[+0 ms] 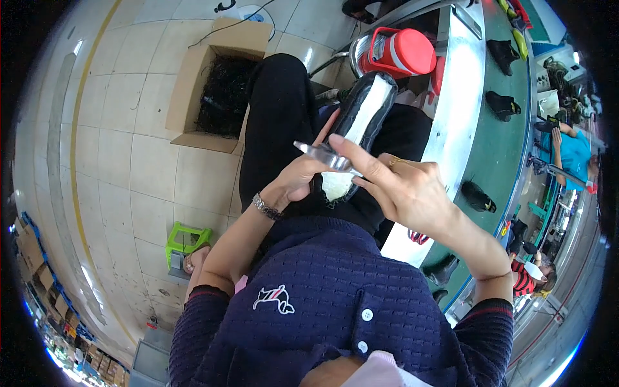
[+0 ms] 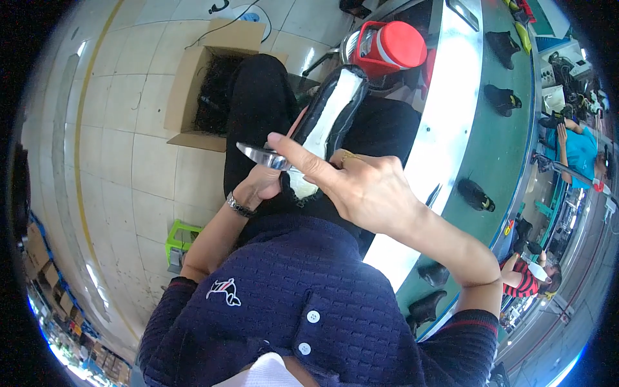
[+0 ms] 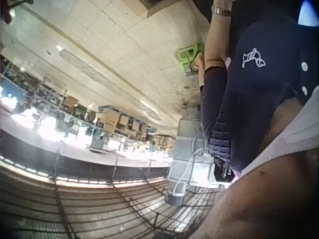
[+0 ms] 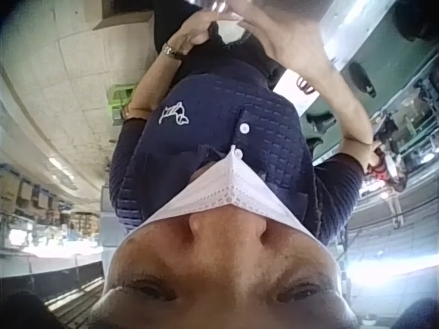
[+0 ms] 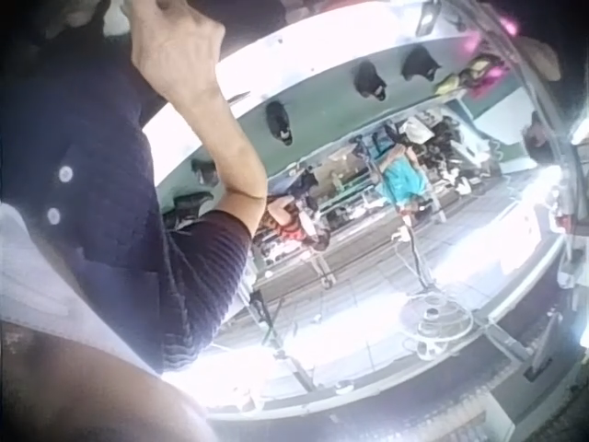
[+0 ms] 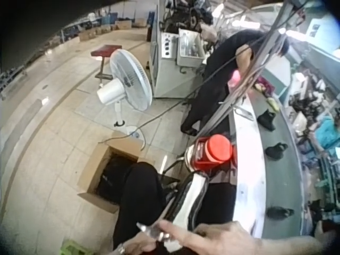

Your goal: Use pliers and glue to pull and secure the shoe upper around the last and insole.

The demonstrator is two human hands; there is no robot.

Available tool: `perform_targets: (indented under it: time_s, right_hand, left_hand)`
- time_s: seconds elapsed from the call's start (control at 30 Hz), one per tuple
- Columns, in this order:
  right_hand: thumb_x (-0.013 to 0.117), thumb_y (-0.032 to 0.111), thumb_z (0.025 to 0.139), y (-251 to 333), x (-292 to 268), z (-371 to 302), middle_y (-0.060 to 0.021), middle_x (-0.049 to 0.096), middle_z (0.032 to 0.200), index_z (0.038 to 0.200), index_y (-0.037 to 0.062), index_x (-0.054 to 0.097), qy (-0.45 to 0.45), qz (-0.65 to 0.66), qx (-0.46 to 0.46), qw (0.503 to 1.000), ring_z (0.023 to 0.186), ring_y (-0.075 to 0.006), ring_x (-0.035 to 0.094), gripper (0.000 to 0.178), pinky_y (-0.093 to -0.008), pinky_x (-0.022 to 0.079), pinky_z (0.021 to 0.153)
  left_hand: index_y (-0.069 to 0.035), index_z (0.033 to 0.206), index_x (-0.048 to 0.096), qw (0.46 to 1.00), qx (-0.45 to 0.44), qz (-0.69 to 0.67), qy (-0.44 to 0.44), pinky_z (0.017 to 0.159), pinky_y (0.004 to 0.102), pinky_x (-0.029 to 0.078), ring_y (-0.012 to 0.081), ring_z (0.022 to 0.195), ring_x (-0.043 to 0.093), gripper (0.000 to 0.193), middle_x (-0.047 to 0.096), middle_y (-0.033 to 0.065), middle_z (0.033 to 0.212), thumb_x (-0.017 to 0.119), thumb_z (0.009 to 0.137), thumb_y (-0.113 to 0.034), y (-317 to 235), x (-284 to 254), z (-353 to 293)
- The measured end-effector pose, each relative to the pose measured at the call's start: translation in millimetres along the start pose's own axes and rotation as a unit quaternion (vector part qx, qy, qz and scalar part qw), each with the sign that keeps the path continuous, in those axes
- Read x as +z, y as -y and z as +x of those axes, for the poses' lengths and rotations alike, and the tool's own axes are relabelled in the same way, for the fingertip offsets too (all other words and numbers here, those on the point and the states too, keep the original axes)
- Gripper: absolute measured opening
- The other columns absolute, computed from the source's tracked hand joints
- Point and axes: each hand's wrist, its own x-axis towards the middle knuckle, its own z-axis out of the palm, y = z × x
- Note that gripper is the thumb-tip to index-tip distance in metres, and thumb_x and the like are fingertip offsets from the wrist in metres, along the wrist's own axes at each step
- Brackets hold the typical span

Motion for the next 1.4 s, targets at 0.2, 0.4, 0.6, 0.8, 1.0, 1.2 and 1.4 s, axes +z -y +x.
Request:
perform_targets:
  time_s: [0.2, 0.4, 0.6, 0.8, 1.0, 1.2, 1.4]
  right_hand:
    - [0.059, 0.009, 0.088, -11, -6, -4, -0.0112, 0.061, 0.068, 0.146, 0.0331, 0.034, 0.167, -0.059, 0.139, 0.974, 0.055, -0.0254, 0.063, 0.068, -0.0346, 0.051, 0.046]
    - [0.055, -0.002, 0.082, 4, 13, -29, -0.023, 0.059, 0.1, 0.143, 0.0426, 0.037, 0.047, -0.205, -0.022, 0.977, 0.086, -0.0296, 0.066, 0.078, -0.0315, 0.058, 0.058]
    - [0.056, -0.001, 0.08, 1, 15, -33, -0.0106, 0.058, 0.073, 0.145, 0.0393, 0.036, 0.136, -0.051, 0.07, 0.987, 0.057, -0.0189, 0.061, 0.079, -0.031, 0.052, 0.046]
    - [0.058, 0.002, 0.079, 35, -22, -21, -0.0081, 0.059, 0.072, 0.147, 0.0317, 0.036, 0.003, -0.012, -0.057, 0.998, 0.046, -0.0184, 0.056, 0.077, -0.03, 0.05, 0.04]
    - [0.054, 0.007, 0.083, 9, 20, -14, -0.0096, 0.051, 0.062, 0.149, 0.0352, 0.027, 0.152, -0.107, 0.046, 0.982, 0.047, -0.0181, 0.058, 0.077, -0.0313, 0.046, 0.038]
    - [0.052, 0.007, 0.083, 14, 42, -28, -0.0087, 0.051, 0.06, 0.151, 0.0349, 0.024, 0.055, -0.089, -0.037, 0.994, 0.044, -0.0141, 0.052, 0.078, -0.028, 0.044, 0.036]
    - [0.053, 0.012, 0.087, 22, 36, -41, -0.0109, 0.056, 0.07, 0.149, 0.0438, 0.022, 0.024, -0.049, -0.126, 0.991, 0.054, -0.0145, 0.06, 0.076, -0.0272, 0.05, 0.044]
  left_hand:
    - [-0.033, 0.154, 0.002, 0.973, 0.01, -0.182, 0.142, 0.108, 0.041, 0.038, 0.0266, 0.136, 0.037, 0.083, 0.025, 0.0111, 0.154, 0.058, 0.093, -0.026, 18, -17, -11]
    - [-0.026, 0.154, 0.006, 0.988, 0.023, -0.139, 0.056, 0.113, 0.0394, 0.029, 0.0225, 0.141, 0.03, 0.072, 0.022, 0.0074, 0.156, 0.045, 0.098, -0.046, 24, -4, -11]
    - [-0.016, 0.154, 0.013, 0.993, 0.11, 0.007, -0.044, 0.113, 0.0357, 0.029, 0.022, 0.139, 0.03, 0.068, 0.024, 0.0117, 0.154, 0.046, 0.099, -0.041, 27, 16, -12]
    - [-0.012, 0.153, 0.015, 0.968, 0.216, 0.051, -0.12, 0.099, 0.0298, 0.043, 0.0151, 0.118, 0.051, 0.074, 0.047, 0.0128, 0.137, 0.059, 0.095, -0.026, 49, 5, -8]
    - [-0.012, 0.153, 0.009, 0.986, 0.074, 0.143, -0.036, 0.098, 0.0312, 0.044, 0.0156, 0.113, 0.053, 0.109, 0.051, 0.0091, 0.131, 0.082, 0.072, -0.005, 49, -11, -19]
    - [-0.002, 0.123, 0.053, 0.983, -0.02, 0.176, -0.054, 0.089, 0.0314, 0.049, 0.0124, 0.098, 0.059, 0.056, 0.064, 0.0052, 0.108, 0.081, 0.076, -0.013, 42, 3, -28]
    - [0.002, 0.119, 0.053, 0.981, 0.01, 0.178, -0.08, 0.088, 0.0297, 0.05, 0.0157, 0.099, 0.062, 0.058, 0.065, 0.008, 0.109, 0.084, 0.073, -0.016, 48, 6, -21]
